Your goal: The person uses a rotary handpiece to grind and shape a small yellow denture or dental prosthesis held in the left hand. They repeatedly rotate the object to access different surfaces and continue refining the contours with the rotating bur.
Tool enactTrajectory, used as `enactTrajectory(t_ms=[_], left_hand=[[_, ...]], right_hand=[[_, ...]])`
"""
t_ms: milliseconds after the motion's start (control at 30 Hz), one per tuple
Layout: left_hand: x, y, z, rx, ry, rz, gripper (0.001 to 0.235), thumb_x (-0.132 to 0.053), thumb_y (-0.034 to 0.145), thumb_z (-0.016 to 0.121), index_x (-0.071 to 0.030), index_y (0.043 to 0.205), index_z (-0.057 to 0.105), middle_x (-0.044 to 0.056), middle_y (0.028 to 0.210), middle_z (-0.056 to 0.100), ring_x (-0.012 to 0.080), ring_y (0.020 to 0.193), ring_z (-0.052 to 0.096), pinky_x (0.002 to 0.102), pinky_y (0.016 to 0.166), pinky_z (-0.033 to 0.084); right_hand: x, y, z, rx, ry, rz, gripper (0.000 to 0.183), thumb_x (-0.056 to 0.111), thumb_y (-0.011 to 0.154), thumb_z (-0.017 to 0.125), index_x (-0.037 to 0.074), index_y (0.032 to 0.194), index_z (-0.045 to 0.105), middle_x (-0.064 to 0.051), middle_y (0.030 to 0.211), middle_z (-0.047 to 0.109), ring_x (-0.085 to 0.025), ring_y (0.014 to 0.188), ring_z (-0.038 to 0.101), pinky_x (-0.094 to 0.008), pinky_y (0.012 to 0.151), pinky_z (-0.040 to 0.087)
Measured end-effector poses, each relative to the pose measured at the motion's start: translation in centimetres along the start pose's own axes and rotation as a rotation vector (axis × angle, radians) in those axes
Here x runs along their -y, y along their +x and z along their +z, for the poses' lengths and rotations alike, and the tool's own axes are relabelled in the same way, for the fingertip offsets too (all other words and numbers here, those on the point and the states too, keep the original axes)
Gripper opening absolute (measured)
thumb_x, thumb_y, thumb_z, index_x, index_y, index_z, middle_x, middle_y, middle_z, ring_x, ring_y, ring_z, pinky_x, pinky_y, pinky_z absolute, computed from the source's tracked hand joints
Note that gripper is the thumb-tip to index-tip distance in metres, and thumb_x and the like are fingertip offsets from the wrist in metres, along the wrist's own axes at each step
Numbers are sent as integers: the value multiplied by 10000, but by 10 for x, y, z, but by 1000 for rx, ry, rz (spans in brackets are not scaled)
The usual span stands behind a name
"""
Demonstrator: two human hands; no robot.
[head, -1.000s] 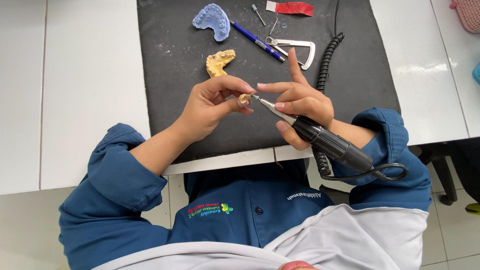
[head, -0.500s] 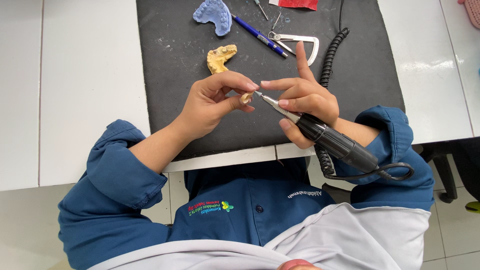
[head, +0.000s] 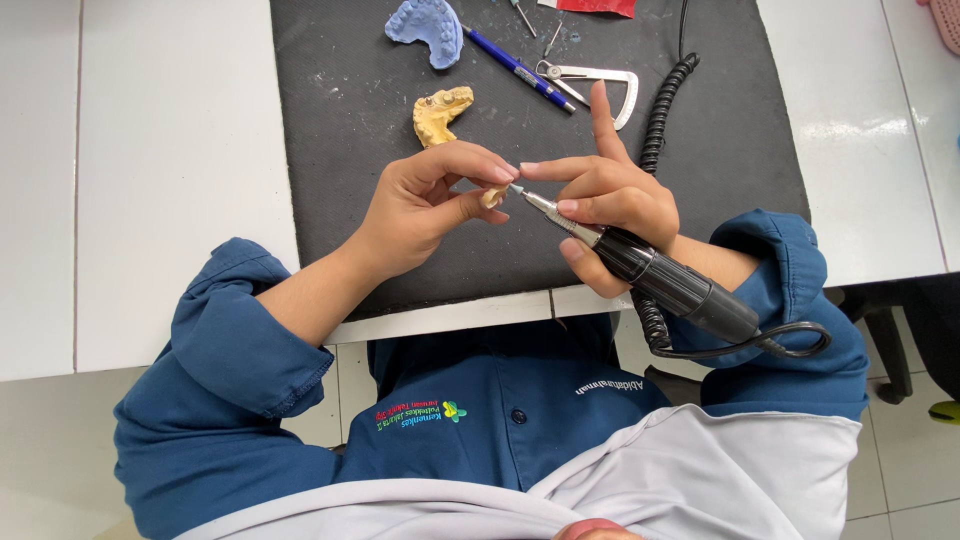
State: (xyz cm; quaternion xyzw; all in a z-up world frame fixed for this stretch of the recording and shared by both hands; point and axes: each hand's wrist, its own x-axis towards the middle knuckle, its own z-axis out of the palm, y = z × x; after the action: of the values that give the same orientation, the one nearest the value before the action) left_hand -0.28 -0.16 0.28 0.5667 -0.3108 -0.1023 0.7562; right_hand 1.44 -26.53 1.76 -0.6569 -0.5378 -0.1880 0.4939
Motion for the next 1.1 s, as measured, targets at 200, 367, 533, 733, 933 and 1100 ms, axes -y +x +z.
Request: enactTrajectory(t_ms=[200,367,533,733,933,1100], left_hand=[[0,0,0,-3,-3,1,194,-38,1050,643,-108,1229,669,70,1275,663,176,1209,677,338,969,687],[-1,0,1,-8,0,-7,190,-32,1055,647,-102,1230,673,73,1265,667,173,1186,678,338,969,688],[-1,0,1,-8,8,-7,192,-32,1056,646,-101,1233,673,72,1260,667,157,1164,679,338,969,686],[-2,0,1,-9,-3,-6,194,-38,1051,655,-102,1234,669,70,1264,665,146,1152,679,337,968,682],[-2,0,1,-102,-90,-98,201,-33,1027,647,-77,1222,667,64,1247,669,149,1106,672,348,944,662],[4,4,1,-247,-43,-147,192,-51,1015,665,-35,1206,676,69,1084,692,143,997,674,359,883,642]], right_hand=[[-1,0,1,-1,-12,-8,241,91,826,639,53,1057,582,-118,796,662,-408,1137,715,-751,1235,-31],[0,1,1,-10,-11,-8,221,101,845,640,53,1051,576,-120,799,664,-406,1142,716,-746,1244,-25],[0,3,0,-9,-27,-20,202,115,867,637,54,1048,575,-126,802,668,-408,1145,713,-742,1237,-26],[3,4,0,-5,-44,-18,202,120,867,645,62,1047,575,-114,797,669,-404,1136,719,-739,1239,-24],[5,4,-4,-59,-1,-22,209,111,841,616,55,1039,578,-109,775,651,-399,1100,726,-736,1238,-54],[6,6,-1,-155,108,110,201,102,906,618,41,1092,576,-136,891,668,-383,1204,700,-707,1303,-54]])
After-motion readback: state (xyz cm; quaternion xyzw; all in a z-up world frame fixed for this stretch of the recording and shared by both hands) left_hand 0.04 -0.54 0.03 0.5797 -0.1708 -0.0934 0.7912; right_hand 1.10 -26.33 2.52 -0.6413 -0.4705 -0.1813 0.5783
